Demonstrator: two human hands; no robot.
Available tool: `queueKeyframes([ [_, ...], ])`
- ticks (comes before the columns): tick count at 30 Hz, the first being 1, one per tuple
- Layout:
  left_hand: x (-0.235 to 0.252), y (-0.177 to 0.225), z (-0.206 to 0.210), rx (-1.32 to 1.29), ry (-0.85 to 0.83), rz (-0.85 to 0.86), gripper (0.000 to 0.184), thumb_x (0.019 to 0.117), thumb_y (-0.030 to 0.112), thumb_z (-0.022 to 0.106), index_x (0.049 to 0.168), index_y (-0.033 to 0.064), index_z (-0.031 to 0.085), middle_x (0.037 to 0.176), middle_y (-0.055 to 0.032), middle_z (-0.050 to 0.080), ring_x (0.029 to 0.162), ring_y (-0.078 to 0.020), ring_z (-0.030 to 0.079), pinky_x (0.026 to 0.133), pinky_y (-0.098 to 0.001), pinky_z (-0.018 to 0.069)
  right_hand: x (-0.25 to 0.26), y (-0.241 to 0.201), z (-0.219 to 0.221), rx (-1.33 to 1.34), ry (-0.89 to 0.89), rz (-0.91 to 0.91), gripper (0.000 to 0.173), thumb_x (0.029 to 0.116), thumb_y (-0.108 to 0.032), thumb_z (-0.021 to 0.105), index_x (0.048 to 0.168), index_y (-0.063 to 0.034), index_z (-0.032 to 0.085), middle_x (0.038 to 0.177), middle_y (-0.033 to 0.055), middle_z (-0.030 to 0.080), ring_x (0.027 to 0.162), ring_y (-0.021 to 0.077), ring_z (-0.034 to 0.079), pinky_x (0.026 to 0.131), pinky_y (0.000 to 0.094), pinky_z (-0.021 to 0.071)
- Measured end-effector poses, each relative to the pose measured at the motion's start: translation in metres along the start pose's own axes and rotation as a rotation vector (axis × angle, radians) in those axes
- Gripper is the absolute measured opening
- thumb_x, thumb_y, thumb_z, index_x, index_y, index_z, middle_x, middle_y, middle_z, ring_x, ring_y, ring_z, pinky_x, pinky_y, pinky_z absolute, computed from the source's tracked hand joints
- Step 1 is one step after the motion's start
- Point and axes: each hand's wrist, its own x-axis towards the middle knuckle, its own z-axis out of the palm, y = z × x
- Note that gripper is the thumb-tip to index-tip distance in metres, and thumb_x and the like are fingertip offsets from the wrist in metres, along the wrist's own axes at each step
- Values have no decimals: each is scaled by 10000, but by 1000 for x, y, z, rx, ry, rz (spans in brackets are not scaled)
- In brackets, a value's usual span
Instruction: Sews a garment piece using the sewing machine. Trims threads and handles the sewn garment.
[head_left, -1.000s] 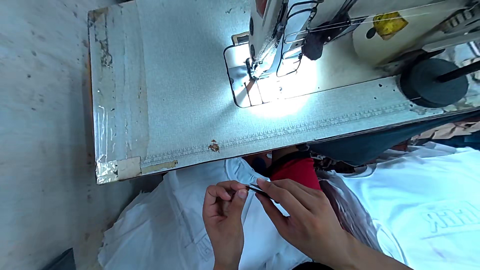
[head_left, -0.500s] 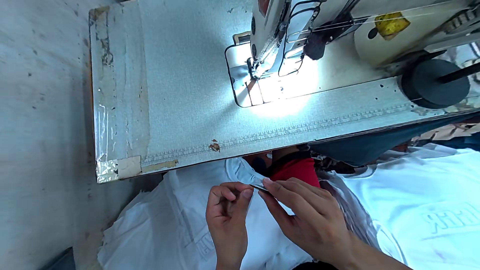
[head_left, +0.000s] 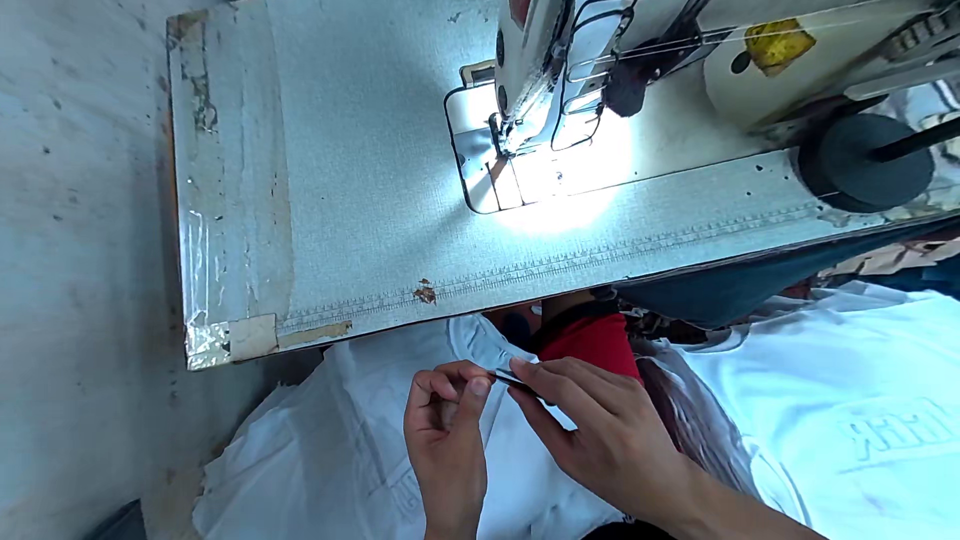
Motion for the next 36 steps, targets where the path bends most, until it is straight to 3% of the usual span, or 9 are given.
queueKeyframes([
  [17,-1,-2,-1,47,-16,41,156,919,58,738,953,102,592,982,-69,696,931,-153,706,876,-320,601,2,0,1,16,23,-19,210,994,-136,651,1176,-52,712,873,63,703,735,127,637,607,219,501],
  [36,-3,0,5,-136,-23,-35,148,905,42,747,932,87,609,971,-72,690,922,-141,703,879,-306,596,2,7,4,83,49,-104,211,983,-97,662,1178,-31,707,883,77,710,745,135,637,632,215,506],
])
